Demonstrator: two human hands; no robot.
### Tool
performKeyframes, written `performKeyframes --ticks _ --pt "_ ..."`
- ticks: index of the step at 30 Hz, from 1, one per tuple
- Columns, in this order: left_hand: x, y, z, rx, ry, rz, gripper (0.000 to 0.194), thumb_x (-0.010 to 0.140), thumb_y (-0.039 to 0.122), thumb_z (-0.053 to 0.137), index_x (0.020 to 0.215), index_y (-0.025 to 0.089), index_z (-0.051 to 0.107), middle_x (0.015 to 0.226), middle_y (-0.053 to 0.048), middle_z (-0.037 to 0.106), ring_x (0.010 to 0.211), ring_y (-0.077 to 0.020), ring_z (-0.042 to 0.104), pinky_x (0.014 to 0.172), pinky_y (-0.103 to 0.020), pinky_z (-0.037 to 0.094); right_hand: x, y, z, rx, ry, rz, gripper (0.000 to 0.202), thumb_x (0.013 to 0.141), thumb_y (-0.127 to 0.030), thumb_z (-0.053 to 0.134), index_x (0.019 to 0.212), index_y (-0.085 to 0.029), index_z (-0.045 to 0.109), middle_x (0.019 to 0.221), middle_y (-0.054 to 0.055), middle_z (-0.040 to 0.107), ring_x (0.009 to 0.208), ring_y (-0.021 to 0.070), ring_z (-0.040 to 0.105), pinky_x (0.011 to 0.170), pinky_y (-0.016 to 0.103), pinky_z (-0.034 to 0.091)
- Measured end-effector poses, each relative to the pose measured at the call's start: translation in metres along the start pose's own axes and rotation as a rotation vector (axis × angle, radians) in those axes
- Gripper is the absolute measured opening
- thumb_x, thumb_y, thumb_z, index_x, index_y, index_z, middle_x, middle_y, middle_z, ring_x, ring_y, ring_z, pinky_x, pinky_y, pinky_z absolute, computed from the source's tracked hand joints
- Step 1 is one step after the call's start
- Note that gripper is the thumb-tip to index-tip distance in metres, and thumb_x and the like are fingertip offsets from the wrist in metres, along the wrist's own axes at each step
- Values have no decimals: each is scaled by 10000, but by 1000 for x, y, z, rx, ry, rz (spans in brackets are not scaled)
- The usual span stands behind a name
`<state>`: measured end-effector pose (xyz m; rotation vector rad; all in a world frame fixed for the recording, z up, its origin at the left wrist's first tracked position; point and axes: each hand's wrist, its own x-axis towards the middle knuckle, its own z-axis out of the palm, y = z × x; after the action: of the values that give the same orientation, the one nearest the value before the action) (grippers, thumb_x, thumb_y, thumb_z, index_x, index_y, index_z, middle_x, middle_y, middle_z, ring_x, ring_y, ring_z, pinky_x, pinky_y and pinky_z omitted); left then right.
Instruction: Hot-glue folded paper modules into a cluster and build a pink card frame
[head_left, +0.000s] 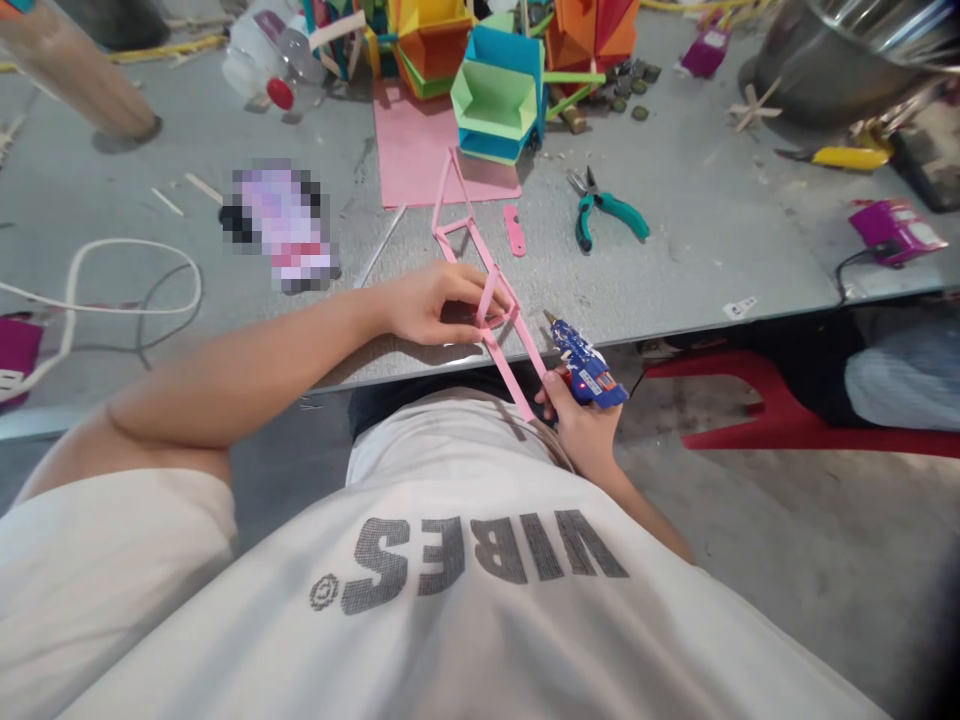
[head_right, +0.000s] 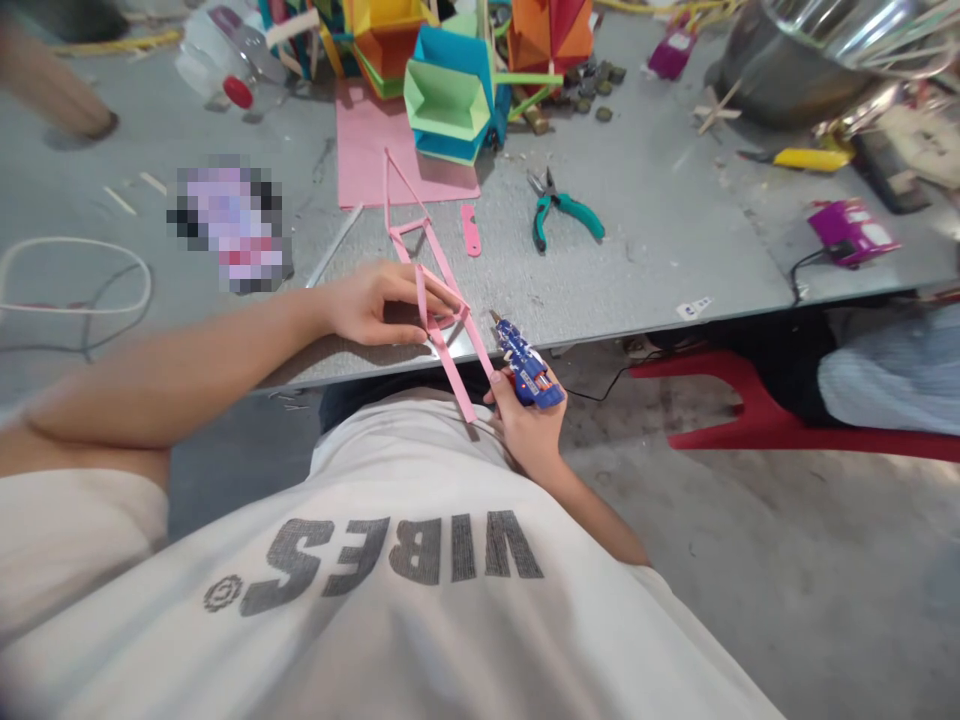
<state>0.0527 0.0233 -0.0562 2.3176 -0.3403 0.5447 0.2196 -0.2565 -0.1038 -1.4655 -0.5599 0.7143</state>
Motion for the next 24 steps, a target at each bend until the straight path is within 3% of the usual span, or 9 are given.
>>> performKeyframes --ticks 7,11,13,16,18,20,24 --pt "3 -6 8 113 15 42 513 1097 712 804 1314 267 934 1350 -195 909 1267 -353 874 1128 -523 643 2 11 -4 -122 13 -77 461 908 -659 965 971 -264 737 703 -24 725 546 158 611 529 327 540" --pt "0 -10 11 183 -1 25 525 1089 707 779 1365 281 913 1410 -188 889 1291 -368 845 1153 -541 583 17 13 -27 -297 43 -306 473 1046 -716 805 909 -288 658 709 -18 653 581 182 591 582 365 523" --pt "-1 -11 12 217 -14 2 519 1073 687 774 1378 290 910 1430 -184 882 1301 -384 821 1160 -560 551 36 1 -46 -467 32 -487 430 1079 -700 732 962 -295 649 754 7 679 642 217 640 655 396 548" --pt "-3 -11 13 262 -2 -44 504 1020 670 803 1377 330 909 1433 -159 884 1344 -421 775 1216 -616 482 80 -31 -70 -906 -40 -676 340 1060 -625 683 1116 -289 668 909 82 784 835 306 749 836 469 595" --pt "-3 -10 13 269 -2 -57 493 997 653 819 1365 338 908 1434 -156 880 1364 -437 757 1240 -639 461 116 -54 -78 -1156 -143 -702 309 1028 -471 674 1260 -266 676 1111 143 846 1014 360 798 1011 529 587" --pt "-2 -9 13 258 -10 -52 474 998 632 823 1352 327 907 1444 -170 868 1347 -434 762 1227 -638 484 149 -72 -80 -1335 -235 -694 439 972 -332 675 1398 -229 658 1243 187 860 1146 398 800 1128 581 545" --pt "0 -8 14 182 -14 -29 409 1014 600 848 1286 303 917 1424 -196 843 1290 -404 794 1157 -587 585 192 -88 -78 -1496 -321 -683 586 924 -178 663 1506 -211 610 1408 234 816 1290 455 776 1200 672 489"
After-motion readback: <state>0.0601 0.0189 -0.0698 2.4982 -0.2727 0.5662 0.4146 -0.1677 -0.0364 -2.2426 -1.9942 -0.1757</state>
